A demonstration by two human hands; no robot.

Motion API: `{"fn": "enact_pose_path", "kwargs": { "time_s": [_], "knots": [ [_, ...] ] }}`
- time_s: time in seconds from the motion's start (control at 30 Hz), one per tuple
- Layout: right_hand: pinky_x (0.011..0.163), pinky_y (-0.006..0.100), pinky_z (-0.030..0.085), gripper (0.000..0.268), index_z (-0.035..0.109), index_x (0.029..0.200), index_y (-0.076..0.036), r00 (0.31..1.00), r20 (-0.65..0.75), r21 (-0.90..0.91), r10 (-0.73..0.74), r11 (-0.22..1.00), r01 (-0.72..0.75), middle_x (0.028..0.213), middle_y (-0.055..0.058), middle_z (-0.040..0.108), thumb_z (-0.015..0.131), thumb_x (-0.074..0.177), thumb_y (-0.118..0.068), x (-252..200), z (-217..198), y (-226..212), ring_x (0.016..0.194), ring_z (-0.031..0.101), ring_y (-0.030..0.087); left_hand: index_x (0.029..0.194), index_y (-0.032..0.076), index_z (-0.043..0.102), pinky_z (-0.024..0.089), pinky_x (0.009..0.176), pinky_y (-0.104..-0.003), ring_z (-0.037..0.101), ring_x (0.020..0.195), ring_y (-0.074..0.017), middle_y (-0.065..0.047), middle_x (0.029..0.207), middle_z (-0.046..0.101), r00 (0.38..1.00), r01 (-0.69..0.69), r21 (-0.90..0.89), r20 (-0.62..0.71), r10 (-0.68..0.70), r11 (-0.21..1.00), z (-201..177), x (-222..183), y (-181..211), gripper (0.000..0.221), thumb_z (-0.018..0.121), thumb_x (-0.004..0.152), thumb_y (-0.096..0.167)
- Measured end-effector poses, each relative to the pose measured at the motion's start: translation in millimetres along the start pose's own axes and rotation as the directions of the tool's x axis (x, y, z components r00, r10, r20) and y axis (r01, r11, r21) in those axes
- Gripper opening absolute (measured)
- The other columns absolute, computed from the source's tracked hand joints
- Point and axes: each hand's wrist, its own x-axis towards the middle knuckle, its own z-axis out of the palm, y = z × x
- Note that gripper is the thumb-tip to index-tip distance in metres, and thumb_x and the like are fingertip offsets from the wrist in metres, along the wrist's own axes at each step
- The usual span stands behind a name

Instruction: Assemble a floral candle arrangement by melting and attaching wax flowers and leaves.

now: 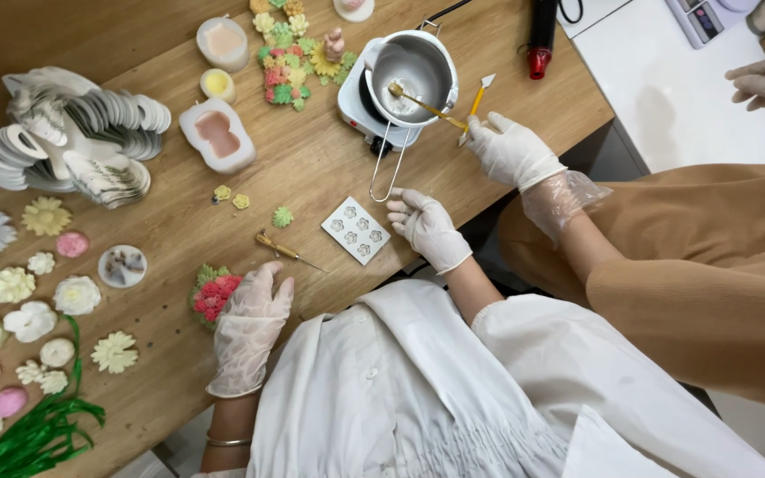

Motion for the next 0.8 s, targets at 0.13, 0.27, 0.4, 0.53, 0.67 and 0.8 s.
{"fn": "enact_pose_path", "kwargs": {
  "time_s": [0.13, 0.27, 0.4, 0.53, 0.67, 0.8],
  "knots": [
    [0.062, 0.030, 0.058, 0.030, 0.065, 0.123, 0.003, 0.993, 0.083, -0.174, -0.085, 0.980, 0.098, 0.073, 0.005, 0.064, 0.056, 0.107, -0.019, -30, 17, -16, 0.065, 0.066, 0.018, 0.132, 0.011, 0.058, 0.053, 0.092, -0.047, 0.066, 0.111, -0.0379, -0.020, 0.123, 0.069, 0.993, -0.079, -0.033, -0.094, 0.076, 0.996, 0, 1, 10, 0.041, 0.064, 0.098, 0.031],
    [0.055, 0.030, 0.055, 0.029, 0.063, 0.122, 0.004, 0.967, -0.001, -0.536, -0.253, 0.817, 0.214, 0.071, 0.007, 0.064, 0.060, 0.104, -0.019, -58, 42, -50, 0.060, 0.065, 0.018, 0.155, 0.007, 0.029, 0.053, 0.095, -0.046, 0.058, 0.123, -0.0391, -0.025, 0.149, 0.047, 0.977, -0.212, -0.334, -0.107, 0.186, 0.919, -1, 9, 27, 0.076, 0.067, 0.095, 0.034],
    [0.053, 0.026, 0.054, 0.058, 0.041, 0.141, -0.006, 0.774, -0.152, -0.667, -0.614, 0.642, 0.379, 0.101, 0.012, 0.068, 0.071, 0.096, -0.026, -55, 58, -84, 0.067, 0.067, 0.014, 0.162, 0.004, 0.013, 0.054, 0.101, -0.044, 0.050, 0.135, -0.0352, -0.024, 0.165, 0.029, 0.948, -0.315, -0.534, -0.141, 0.285, 0.785, 14, 24, 42, 0.089, 0.062, 0.099, 0.045],
    [0.052, 0.026, 0.057, 0.070, 0.031, 0.145, -0.008, 0.719, -0.093, -0.743, -0.689, 0.529, 0.410, 0.104, 0.012, 0.064, 0.074, 0.093, -0.026, -34, 74, -122, 0.070, 0.069, 0.014, 0.162, 0.007, 0.019, 0.046, 0.109, -0.046, 0.053, 0.135, -0.0357, -0.026, 0.156, 0.039, 0.973, -0.090, -0.535, 0.134, 0.189, 0.840, 18, 66, 96, 0.093, 0.065, 0.095, 0.053],
    [0.045, 0.028, 0.047, 0.057, 0.044, 0.136, -0.005, 0.600, -0.266, -0.751, -0.754, 0.552, 0.362, 0.095, 0.012, 0.064, 0.074, 0.095, -0.031, -5, 45, -192, 0.065, 0.060, 0.016, 0.158, 0.005, 0.022, 0.045, 0.109, -0.045, 0.052, 0.135, -0.0376, -0.026, 0.155, 0.041, 0.981, -0.119, -0.570, 0.061, 0.186, 0.813, 59, 113, 127, 0.099, 0.073, 0.088, 0.053],
    [0.076, 0.033, 0.057, 0.028, 0.069, 0.106, -0.004, 0.006, -0.179, -0.944, -0.984, 0.173, 0.280, 0.103, 0.012, 0.076, 0.079, 0.091, -0.026, 108, -101, -315, 0.089, 0.071, 0.019, 0.157, 0.002, 0.021, 0.040, 0.111, -0.048, 0.046, 0.137, -0.0423, -0.031, 0.153, 0.041, 0.975, -0.211, -0.467, -0.042, 0.216, 0.859, 68, 133, 151, 0.104, 0.084, 0.087, 0.047]
  ]
}}
